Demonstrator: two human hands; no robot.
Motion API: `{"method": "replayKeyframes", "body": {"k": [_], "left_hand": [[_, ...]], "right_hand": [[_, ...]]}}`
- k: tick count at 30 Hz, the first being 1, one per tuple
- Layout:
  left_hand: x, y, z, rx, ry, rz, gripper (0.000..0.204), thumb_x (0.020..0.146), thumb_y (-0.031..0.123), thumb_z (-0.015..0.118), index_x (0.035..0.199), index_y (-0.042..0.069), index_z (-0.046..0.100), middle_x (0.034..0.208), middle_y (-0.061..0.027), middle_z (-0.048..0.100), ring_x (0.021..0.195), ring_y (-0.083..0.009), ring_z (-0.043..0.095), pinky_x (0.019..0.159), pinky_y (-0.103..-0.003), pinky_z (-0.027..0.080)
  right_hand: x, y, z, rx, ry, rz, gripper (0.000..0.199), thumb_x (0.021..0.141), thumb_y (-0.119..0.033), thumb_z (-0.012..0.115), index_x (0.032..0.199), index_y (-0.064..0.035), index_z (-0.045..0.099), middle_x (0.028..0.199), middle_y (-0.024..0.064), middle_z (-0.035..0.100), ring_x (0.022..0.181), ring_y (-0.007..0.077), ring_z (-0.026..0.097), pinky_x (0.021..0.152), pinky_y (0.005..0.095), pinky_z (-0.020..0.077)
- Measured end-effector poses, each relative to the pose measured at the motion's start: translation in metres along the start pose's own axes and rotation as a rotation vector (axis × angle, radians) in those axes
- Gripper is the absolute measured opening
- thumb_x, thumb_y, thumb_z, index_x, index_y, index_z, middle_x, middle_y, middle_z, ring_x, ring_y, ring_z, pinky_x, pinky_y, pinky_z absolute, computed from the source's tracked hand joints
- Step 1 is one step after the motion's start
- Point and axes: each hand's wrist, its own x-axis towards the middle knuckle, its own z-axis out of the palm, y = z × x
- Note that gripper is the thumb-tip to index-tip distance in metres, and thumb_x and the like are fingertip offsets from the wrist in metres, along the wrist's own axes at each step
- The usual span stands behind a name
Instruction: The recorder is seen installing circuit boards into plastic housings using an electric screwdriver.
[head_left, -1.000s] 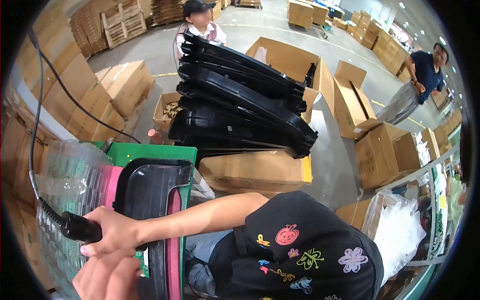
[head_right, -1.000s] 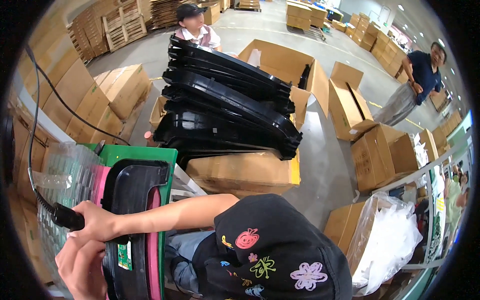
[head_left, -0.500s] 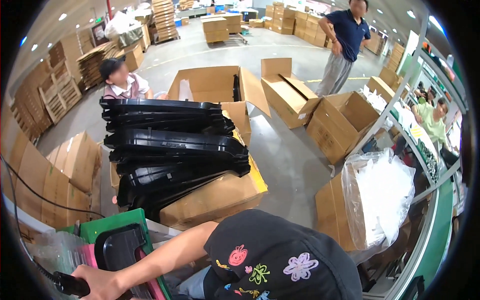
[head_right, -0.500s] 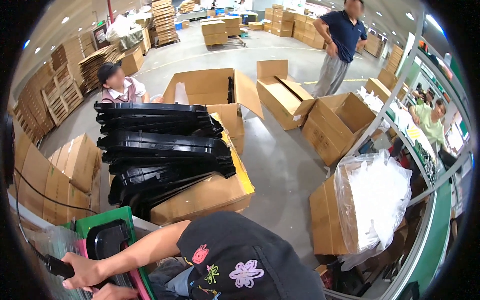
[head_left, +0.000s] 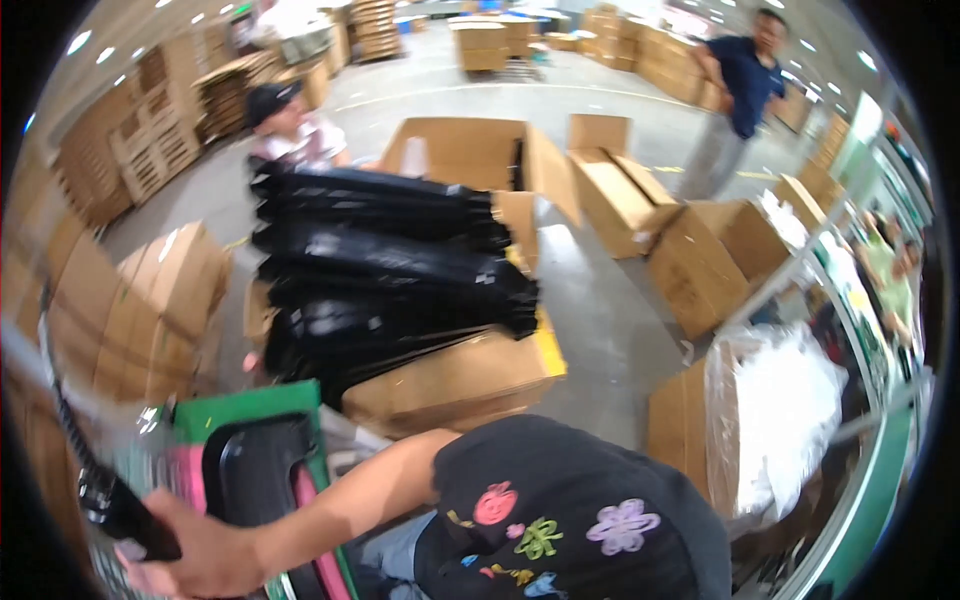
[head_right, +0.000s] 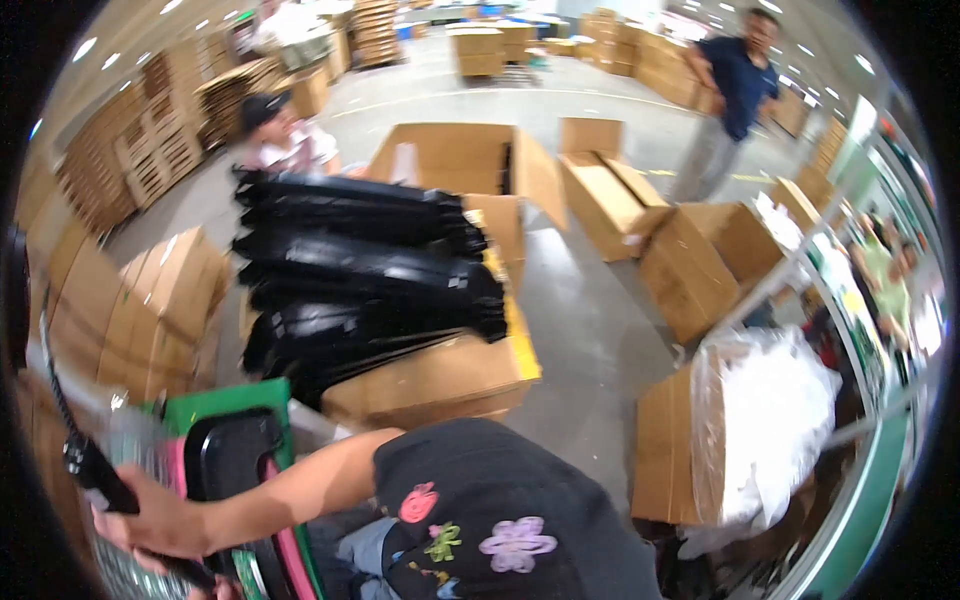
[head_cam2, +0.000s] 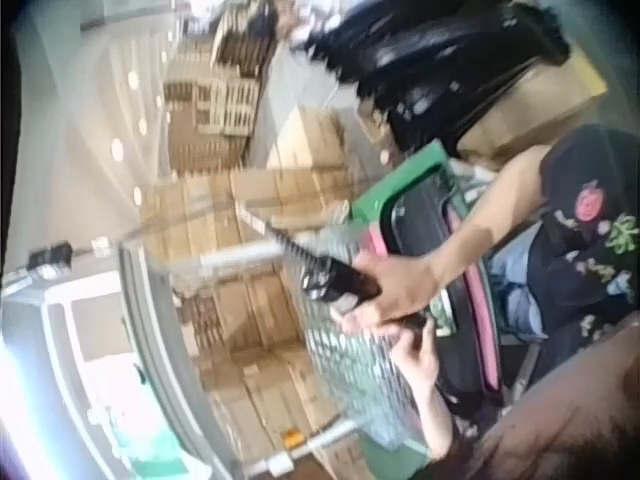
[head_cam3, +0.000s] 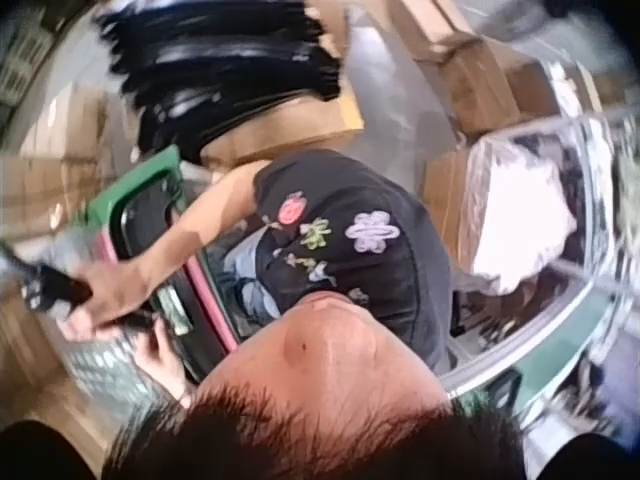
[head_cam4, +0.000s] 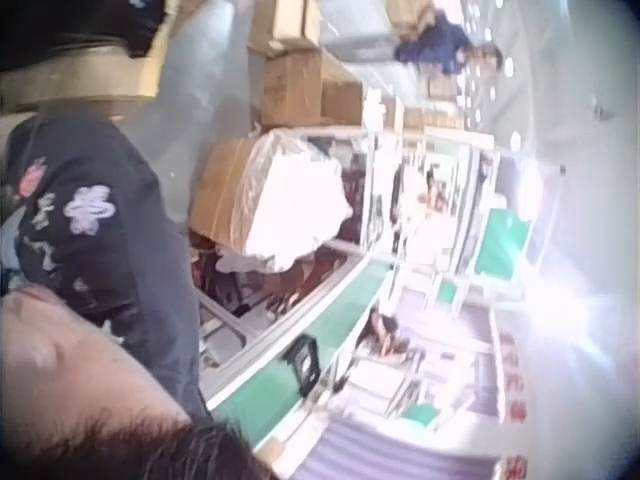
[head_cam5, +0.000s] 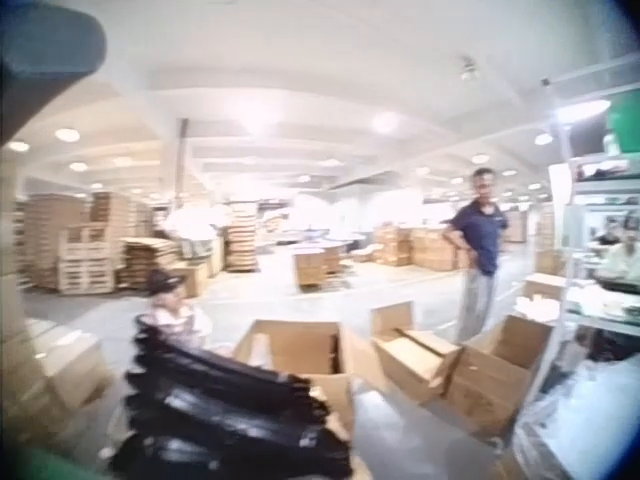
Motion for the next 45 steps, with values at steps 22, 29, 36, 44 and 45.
{"method": "replayKeyframes", "body": {"k": [22,29,36,44,45], "left_hand": [[-0.027,-0.029,-0.013,-0.270,0.120,-0.089,0.006,0.084,-0.001,0.067,0.085,-0.003,0.072,0.073,-0.0074,0.072,0.060,-0.0093,0.062,0.057,-0.023,0.047],[-0.033,-0.020,-0.020,0.053,0.197,0.026,0.007,0.078,0.001,0.071,0.084,-0.002,0.070,0.070,-0.0096,0.069,0.063,-0.0143,0.065,0.061,-0.026,0.049],[-0.037,-0.013,-0.015,0.286,0.488,0.091,0.008,0.080,0.001,0.070,0.088,0.000,0.071,0.085,-0.0127,0.072,0.077,-0.0250,0.071,0.071,-0.031,0.054],[-0.036,-0.032,-0.012,0.171,0.224,0.096,0.011,0.084,0.011,0.070,0.089,0.001,0.068,0.080,-0.0112,0.069,0.067,-0.0270,0.067,0.060,-0.035,0.052],[-0.036,-0.036,-0.010,0.194,0.188,0.140,0.011,0.083,0.009,0.071,0.089,0.000,0.068,0.078,-0.0112,0.069,0.066,-0.0271,0.067,0.058,-0.034,0.052]], "right_hand": [[-0.003,-0.007,0.012,0.099,-0.148,0.276,0.027,0.087,-0.024,0.066,0.086,-0.0006,0.052,0.064,0.0031,0.053,0.043,0.0096,0.052,0.041,0.0238,0.0398],[-0.003,0.000,0.018,0.163,-0.112,0.304,0.026,0.086,-0.022,0.065,0.084,-0.0003,0.053,0.064,0.0030,0.053,0.043,0.0096,0.052,0.043,0.0238,0.0414],[-0.001,-0.011,-0.004,-0.228,-0.299,0.271,0.042,0.088,-0.031,0.067,0.106,0.0028,0.050,0.086,0.0119,0.055,0.056,0.0160,0.055,0.050,0.0279,0.0458],[0.003,-0.009,-0.037,-0.397,-0.347,0.370,0.053,0.086,-0.049,0.059,0.100,-0.0002,0.045,0.085,0.0104,0.049,0.049,0.0139,0.049,0.049,0.0268,0.0413],[0.002,-0.006,-0.042,-0.359,-0.357,0.371,0.052,0.086,-0.050,0.057,0.100,-0.0010,0.045,0.085,0.0098,0.049,0.048,0.0134,0.048,0.049,0.0265,0.0410]]}}
